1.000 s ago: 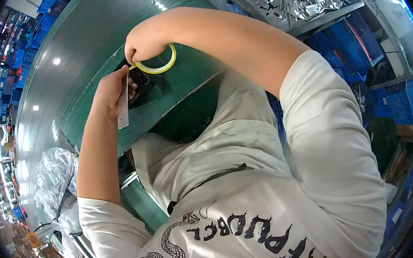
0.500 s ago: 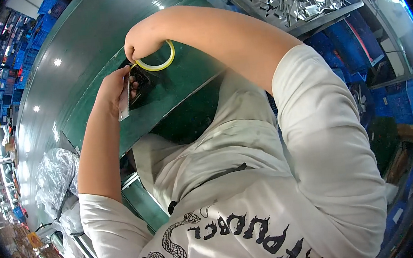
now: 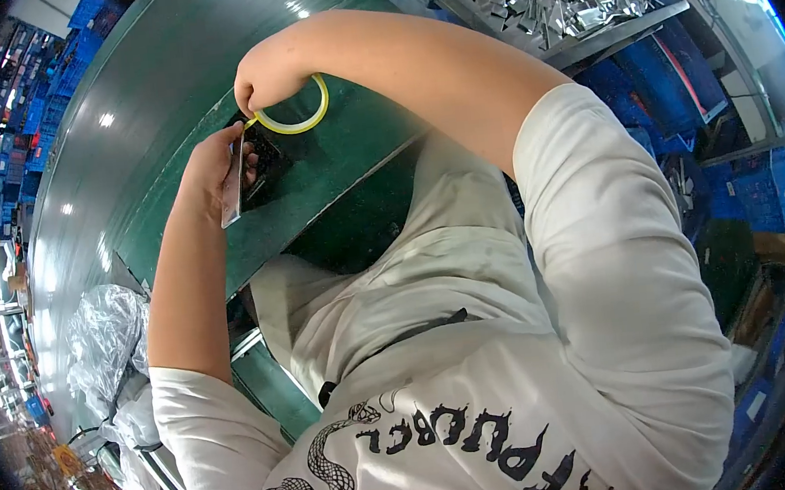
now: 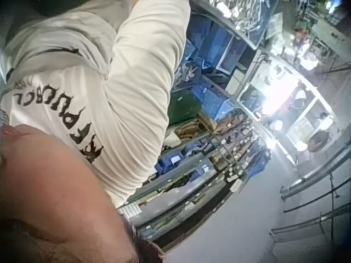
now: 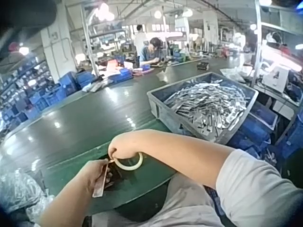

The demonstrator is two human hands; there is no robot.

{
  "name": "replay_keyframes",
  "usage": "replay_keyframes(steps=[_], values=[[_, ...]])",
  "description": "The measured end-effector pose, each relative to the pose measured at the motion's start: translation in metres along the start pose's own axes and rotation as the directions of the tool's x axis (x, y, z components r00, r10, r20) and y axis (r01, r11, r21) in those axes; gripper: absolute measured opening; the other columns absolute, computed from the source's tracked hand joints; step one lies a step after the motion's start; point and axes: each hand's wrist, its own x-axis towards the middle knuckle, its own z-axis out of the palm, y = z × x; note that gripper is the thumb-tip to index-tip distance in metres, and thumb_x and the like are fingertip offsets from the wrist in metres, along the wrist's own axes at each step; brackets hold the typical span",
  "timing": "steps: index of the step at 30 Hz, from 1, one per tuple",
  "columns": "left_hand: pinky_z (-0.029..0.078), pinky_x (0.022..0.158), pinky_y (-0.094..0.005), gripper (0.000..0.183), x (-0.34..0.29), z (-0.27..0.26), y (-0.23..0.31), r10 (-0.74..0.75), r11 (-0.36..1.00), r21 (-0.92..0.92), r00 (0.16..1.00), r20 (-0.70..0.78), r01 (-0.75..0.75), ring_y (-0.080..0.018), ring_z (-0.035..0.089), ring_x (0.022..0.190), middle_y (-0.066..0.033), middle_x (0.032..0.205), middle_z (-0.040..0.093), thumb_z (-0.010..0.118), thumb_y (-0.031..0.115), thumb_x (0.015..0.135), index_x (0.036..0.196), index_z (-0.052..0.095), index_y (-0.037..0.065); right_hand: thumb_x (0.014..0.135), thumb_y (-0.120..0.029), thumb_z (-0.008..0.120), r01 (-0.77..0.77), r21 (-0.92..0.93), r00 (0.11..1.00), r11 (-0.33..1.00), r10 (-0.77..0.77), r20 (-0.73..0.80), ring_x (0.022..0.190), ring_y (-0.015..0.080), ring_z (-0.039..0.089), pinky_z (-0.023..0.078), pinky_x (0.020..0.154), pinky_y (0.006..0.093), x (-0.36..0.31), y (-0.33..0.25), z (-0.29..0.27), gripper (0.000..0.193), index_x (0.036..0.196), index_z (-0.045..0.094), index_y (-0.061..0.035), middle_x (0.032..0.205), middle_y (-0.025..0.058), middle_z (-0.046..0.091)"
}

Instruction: The recorder is applying yellow tape to small components and placing them into a bin on a factory assembly line.

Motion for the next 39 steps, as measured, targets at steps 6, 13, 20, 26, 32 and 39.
replay_keyframes(steps=[6,13,20,26,32,39], values=[[0.049,0.051,-0.0301,0.024,0.006,-0.001,-0.003,-0.007,1.000,0.007,1.000,0.025,0.007,-0.0156,0.057,0.059,-0.0024,0.069,0.055,0.052,0.025,0.097,0.082,0.057,0.007,0.090,-0.025,0.052,0.018,0.000,1.000,1.000,-0.018,0.017,0.097,0.0246,0.063,0.048,0.085,0.0376,0.000,0.003,0.002,0.029,0.111,0.070,-0.0170,0.105,0.0073,0.069],[0.048,0.050,-0.0304,0.024,0.015,-0.007,-0.008,-0.020,1.000,0.021,0.999,0.044,0.019,-0.0159,0.057,0.058,-0.0027,0.069,0.056,0.052,0.027,0.097,0.085,0.057,0.006,0.089,-0.023,0.051,0.008,-0.089,0.997,0.996,-0.001,0.082,0.098,0.0267,0.064,0.049,0.087,0.0384,-0.001,0.012,0.010,0.029,0.110,0.070,-0.0155,0.108,0.0087,0.069],[0.042,0.049,-0.0269,0.025,-0.030,-0.014,-0.003,0.145,0.970,-0.189,0.989,-0.040,-0.150,-0.0132,0.051,0.058,-0.0007,0.068,0.051,0.051,0.031,0.099,0.086,0.051,0.010,0.091,-0.024,0.052,-0.057,-0.128,0.968,0.990,0.023,-0.251,0.096,0.0296,0.063,0.049,0.086,0.0412,-0.010,0.024,0.037,0.028,0.112,0.068,-0.0155,0.105,0.0086,0.067],[0.031,0.045,-0.0239,0.027,-0.063,-0.032,-0.029,0.324,0.899,-0.329,0.945,0.056,-0.288,-0.0088,0.037,0.054,0.0029,0.066,0.039,0.048,0.033,0.101,0.085,0.046,0.012,0.086,-0.017,0.063,-0.041,-0.251,0.756,0.967,-0.134,-0.640,0.113,0.0280,0.052,0.040,0.095,0.0428,-0.048,0.025,0.106,0.035,0.121,0.062,-0.0179,0.114,0.0076,0.058],[0.037,0.044,-0.0272,0.033,-0.099,-0.030,-0.068,0.510,0.818,-0.399,0.843,0.173,-0.413,-0.0131,0.042,0.048,-0.0021,0.062,0.041,0.042,0.037,0.102,0.096,0.050,0.006,0.079,-0.017,0.069,0.202,0.069,0.640,0.977,-0.079,-0.764,0.110,0.0339,0.051,0.038,0.095,0.0483,-0.103,-0.016,0.142,0.037,0.115,0.060,-0.0083,0.113,0.0122,0.057],[0.049,0.091,-0.0391,0.051,-0.120,0.017,-0.102,0.757,0.574,-0.152,0.450,0.475,-0.805,-0.0314,0.064,0.099,-0.0244,0.106,0.066,0.042,0.039,0.102,0.115,0.056,-0.008,0.087,-0.027,0.068,0.567,0.647,0.819,0.509,-0.266,-0.508,0.107,0.0347,0.055,0.044,0.093,0.0429,-0.119,-0.070,0.187,0.037,0.109,0.061,0.0012,0.114,0.0187,0.058]])
